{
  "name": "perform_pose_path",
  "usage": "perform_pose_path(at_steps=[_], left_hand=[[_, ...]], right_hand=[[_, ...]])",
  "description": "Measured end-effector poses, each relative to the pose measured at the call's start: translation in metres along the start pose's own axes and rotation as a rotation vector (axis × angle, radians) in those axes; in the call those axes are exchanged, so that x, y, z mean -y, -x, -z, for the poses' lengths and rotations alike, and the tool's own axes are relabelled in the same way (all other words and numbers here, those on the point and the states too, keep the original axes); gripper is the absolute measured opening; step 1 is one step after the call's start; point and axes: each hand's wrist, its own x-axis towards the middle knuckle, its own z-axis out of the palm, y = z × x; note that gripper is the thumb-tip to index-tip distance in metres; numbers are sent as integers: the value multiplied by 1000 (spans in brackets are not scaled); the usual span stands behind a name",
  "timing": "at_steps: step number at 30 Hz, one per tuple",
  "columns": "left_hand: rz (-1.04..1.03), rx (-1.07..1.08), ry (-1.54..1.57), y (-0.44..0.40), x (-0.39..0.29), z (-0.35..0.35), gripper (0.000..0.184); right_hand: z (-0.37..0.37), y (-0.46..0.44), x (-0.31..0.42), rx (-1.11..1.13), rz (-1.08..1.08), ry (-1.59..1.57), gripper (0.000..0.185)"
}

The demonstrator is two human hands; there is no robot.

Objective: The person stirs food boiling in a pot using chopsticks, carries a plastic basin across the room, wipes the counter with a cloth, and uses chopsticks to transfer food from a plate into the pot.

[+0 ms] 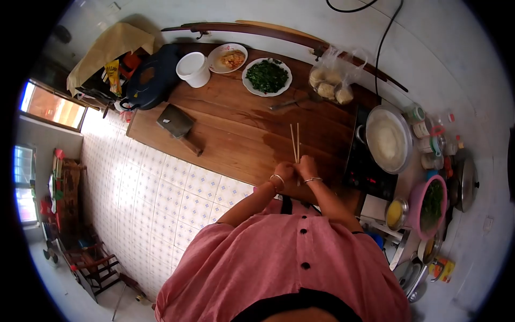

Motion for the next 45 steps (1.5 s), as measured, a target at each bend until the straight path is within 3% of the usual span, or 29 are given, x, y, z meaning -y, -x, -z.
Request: perform_pose_path(at_steps=[3, 5, 7, 12, 15, 17, 20, 24, 27, 29, 33, 35, 39, 41, 43, 45], left_hand=[[73, 43, -82, 31, -60, 17, 27], [50, 64, -143, 31, -63, 19, 26], [163, 88, 182, 28, -53, 13, 25], [156, 147, 391, 30, -59, 23, 25], [9, 180, 267, 37, -81, 36, 24], [-80, 30, -82, 38, -87, 44, 25], [-5, 105, 209, 38, -83, 43, 23], [29, 9, 413, 25, -67, 33, 17], [16, 67, 223, 18, -64, 37, 23], [-43, -12, -30, 25, -72, 37, 20], [-31, 78, -188, 21, -72, 31, 28], [-206, -12, -479, 25, -82, 31, 29], [-262, 27, -716, -2, -128, 48, 25], [-517, 142, -1170, -41, -126, 59, 25], [-594, -210, -663, -76, -129, 67, 31], [-593, -253, -711, -104, -147, 72, 34]], right_hand=[[-5, -7, -10, 44, 3, -52, 41], [-11, -14, -22, 125, -45, -213, 39], [-14, -15, -23, 209, -44, -311, 37], [23, 1, 13, 258, -264, -792, 21], [24, -6, 14, 276, -190, -750, 21], [14, -11, 5, 264, -105, -731, 23], [18, -8, 7, 110, 73, -616, 27], [17, -10, 3, 12, -14, -763, 28], [20, -11, -6, -7, -48, -819, 25], [23, -9, -10, 13, -90, -816, 23], [23, -6, -22, 14, -143, -892, 21], [24, -5, -27, 18, -151, -935, 21], [39, -5, -33, 27, -208, -923, 21], [46, -3, -38, -4, -228, -910, 21], [50, -1, -41, -22, -183, -953, 21], [54, 2, -40, -29, -162, -962, 21]])
